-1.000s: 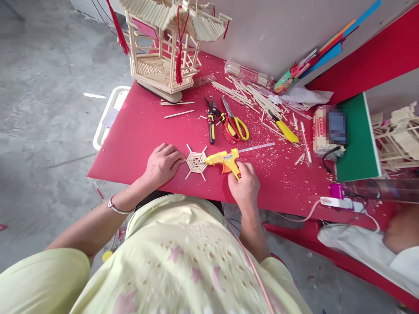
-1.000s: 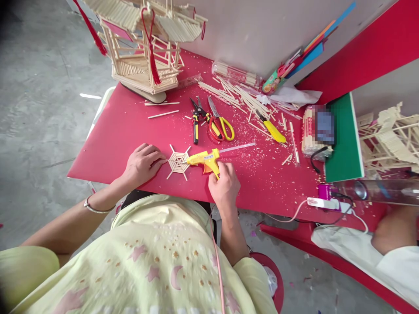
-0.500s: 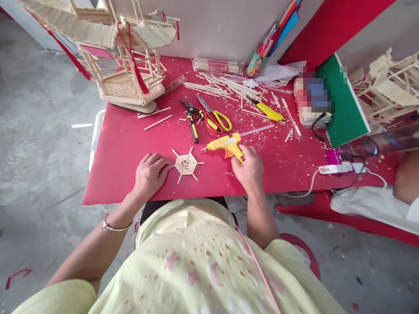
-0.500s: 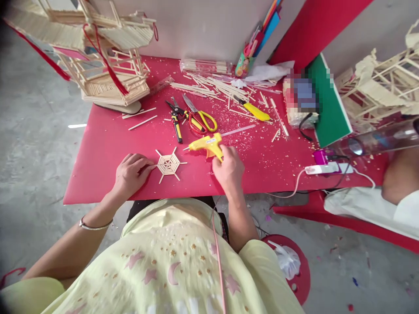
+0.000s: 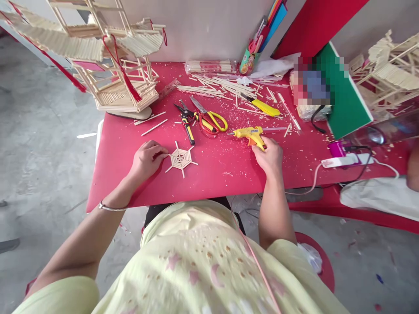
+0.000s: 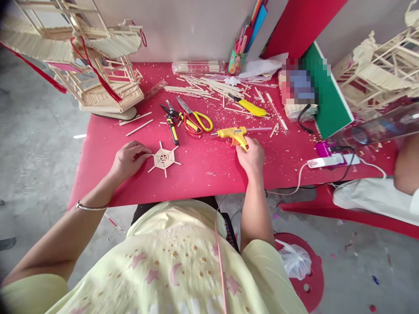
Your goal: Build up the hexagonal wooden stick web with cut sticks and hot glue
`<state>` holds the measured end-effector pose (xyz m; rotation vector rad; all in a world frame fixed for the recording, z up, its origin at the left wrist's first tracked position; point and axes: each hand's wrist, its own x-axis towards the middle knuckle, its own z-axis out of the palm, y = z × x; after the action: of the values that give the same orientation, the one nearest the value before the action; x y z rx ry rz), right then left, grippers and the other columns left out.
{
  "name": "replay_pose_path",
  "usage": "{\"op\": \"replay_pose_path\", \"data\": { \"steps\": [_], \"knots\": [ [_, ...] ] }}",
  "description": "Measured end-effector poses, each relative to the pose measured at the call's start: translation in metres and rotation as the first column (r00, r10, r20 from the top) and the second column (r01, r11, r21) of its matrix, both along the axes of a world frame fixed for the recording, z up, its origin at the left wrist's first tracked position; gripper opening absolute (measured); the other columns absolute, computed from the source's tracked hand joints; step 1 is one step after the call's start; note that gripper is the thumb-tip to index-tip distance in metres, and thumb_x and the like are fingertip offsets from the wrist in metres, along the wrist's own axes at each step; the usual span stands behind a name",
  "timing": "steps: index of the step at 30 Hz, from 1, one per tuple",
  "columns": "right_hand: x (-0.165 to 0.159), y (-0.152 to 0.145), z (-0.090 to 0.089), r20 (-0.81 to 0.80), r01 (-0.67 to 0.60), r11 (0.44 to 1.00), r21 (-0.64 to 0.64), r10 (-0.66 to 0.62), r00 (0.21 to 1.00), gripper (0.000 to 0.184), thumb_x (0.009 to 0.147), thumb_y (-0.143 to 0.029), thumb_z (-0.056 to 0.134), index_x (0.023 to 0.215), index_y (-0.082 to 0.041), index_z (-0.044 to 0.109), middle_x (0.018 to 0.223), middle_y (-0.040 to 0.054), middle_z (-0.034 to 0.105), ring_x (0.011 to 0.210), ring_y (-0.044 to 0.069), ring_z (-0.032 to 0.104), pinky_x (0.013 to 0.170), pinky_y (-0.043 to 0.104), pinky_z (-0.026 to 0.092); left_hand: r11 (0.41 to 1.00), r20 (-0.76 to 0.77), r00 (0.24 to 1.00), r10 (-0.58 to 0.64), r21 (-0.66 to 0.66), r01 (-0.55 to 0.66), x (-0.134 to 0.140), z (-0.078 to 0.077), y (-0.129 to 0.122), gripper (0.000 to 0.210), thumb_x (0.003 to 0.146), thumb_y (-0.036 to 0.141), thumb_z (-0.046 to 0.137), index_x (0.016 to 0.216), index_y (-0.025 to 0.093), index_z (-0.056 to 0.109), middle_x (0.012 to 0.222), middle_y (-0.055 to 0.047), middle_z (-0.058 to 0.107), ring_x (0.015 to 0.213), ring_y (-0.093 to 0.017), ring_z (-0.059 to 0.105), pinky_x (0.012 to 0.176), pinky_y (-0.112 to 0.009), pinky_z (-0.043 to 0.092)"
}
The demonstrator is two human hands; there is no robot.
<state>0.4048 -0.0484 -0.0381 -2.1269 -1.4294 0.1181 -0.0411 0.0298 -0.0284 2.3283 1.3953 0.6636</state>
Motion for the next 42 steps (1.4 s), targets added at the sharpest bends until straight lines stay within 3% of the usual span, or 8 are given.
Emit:
{"op": "replay_pose_path", "data": {
  "steps": [5, 9, 18, 23, 26, 32, 37, 42],
  "knots": [
    [-0.005, -0.001, 0.005, -0.086, -0.026, 0.997, 0.069, 0.032, 0.996, 0.046, 0.082, -0.039, 0.064, 0.122, -0.019, 0.075, 0.106, 0.0108, 0.075, 0.09, 0.026, 0.067, 0.083, 0.039, 0.053, 0.952, 0.064, 0.983, 0.174, 0.245, -0.184, 0.03, 0.025, -0.052, 0.032, 0.101, 0.034, 0.053, 0.126, 0.023, 0.07, 0.131, -0.015, 0.067, 0.126, -0.03, 0.062, 0.109, -0.05, 0.05],
    [-0.011, -0.007, 0.012, -0.146, -0.017, 0.995, 0.098, 0.031, 0.989, 0.043, 0.081, -0.038, 0.065, 0.119, -0.018, 0.076, 0.1, 0.009, 0.075, 0.085, 0.023, 0.066, 0.08, 0.036, 0.052, 0.961, -0.003, 0.965, -0.262, 0.096, 0.261, 0.101, 0.018, -0.105, 0.079, 0.098, 0.058, 0.056, 0.162, 0.016, 0.034, 0.164, -0.025, 0.041, 0.156, -0.035, 0.036, 0.124, -0.054, 0.039],
    [0.034, -0.05, 0.049, 0.079, 0.07, 0.971, 0.229, -0.09, 0.993, 0.046, 0.082, -0.034, 0.064, 0.124, -0.02, 0.074, 0.104, 0.0101, 0.072, 0.093, 0.027, 0.066, 0.088, 0.044, 0.054, 0.971, -0.128, 0.963, -0.236, -0.053, 0.231, 0.207, -0.016, -0.099, 0.127, 0.079, 0.087, 0.055, 0.162, -0.005, 0.027, 0.169, -0.039, 0.009, 0.16, -0.049, -0.002, 0.13, -0.066, 0.007],
    [0.049, -0.061, 0.092, 0.196, 0.042, 0.94, 0.339, -0.114, 0.974, 0.046, 0.08, -0.032, 0.066, 0.124, -0.022, 0.073, 0.107, 0.0111, 0.071, 0.101, 0.031, 0.067, 0.094, 0.052, 0.053, 0.53, 0.061, 0.542, -0.838, -0.146, 0.836, 0.253, -0.001, -0.15, 0.107, 0.089, 0.072, 0.062, 0.16, -0.002, 0.034, 0.165, -0.029, 0.037, 0.158, -0.036, 0.03, 0.131, -0.047, 0.025],
    [0.032, -0.056, 0.094, 0.134, -0.028, 0.953, 0.303, -0.014, 0.991, 0.045, 0.082, -0.036, 0.068, 0.125, -0.022, 0.073, 0.107, 0.0099, 0.073, 0.094, 0.028, 0.067, 0.087, 0.047, 0.055, 0.297, 0.162, 0.307, -0.938, -0.084, 0.951, 0.252, 0.006, -0.159, 0.054, 0.103, 0.039, 0.058, 0.147, 0.009, 0.057, 0.16, -0.019, 0.051, 0.14, -0.025, 0.059, 0.111, -0.032, 0.051],
    [-0.003, -0.021, 0.025, -0.072, -0.122, 0.992, -0.018, 0.121, 0.99, 0.045, 0.081, -0.037, 0.065, 0.121, -0.019, 0.074, 0.106, 0.0107, 0.076, 0.087, 0.025, 0.067, 0.081, 0.04, 0.053, 0.588, 0.139, 0.573, -0.807, 0.108, 0.802, 0.22, 0.018, -0.127, 0.026, 0.104, 0.025, 0.053, 0.1, 0.017, 0.078, 0.085, -0.009, 0.079, 0.076, -0.019, 0.074, 0.099, -0.04, 0.057],
    [-0.018, -0.013, 0.016, 0.239, -0.082, 0.991, -0.102, 0.105, 0.965, 0.046, 0.087, -0.036, 0.057, 0.125, -0.014, 0.073, 0.11, 0.0189, 0.073, 0.101, 0.033, 0.063, 0.089, 0.048, 0.05, 0.621, 0.2, 0.588, -0.784, 0.226, 0.75, 0.166, 0.031, -0.103, 0.021, 0.099, 0.021, 0.057, 0.101, 0.023, 0.078, 0.114, -0.01, 0.08, 0.125, -0.024, 0.066, 0.119, -0.05, 0.042],
    [-0.064, -0.036, 0.044, 0.269, -0.023, 0.998, 0.05, 0.009, 0.963, 0.038, 0.096, -0.037, 0.058, 0.125, -0.017, 0.073, 0.115, 0.0175, 0.073, 0.106, 0.035, 0.065, 0.092, 0.048, 0.05, 0.997, 0.271, 0.961, -0.063, 0.062, 0.048, 0.059, 0.03, -0.083, 0.022, 0.1, 0.029, 0.057, 0.096, 0.023, 0.078, 0.094, -0.009, 0.076, 0.087, -0.019, 0.07, 0.081, -0.033, 0.058]
  ]
}}
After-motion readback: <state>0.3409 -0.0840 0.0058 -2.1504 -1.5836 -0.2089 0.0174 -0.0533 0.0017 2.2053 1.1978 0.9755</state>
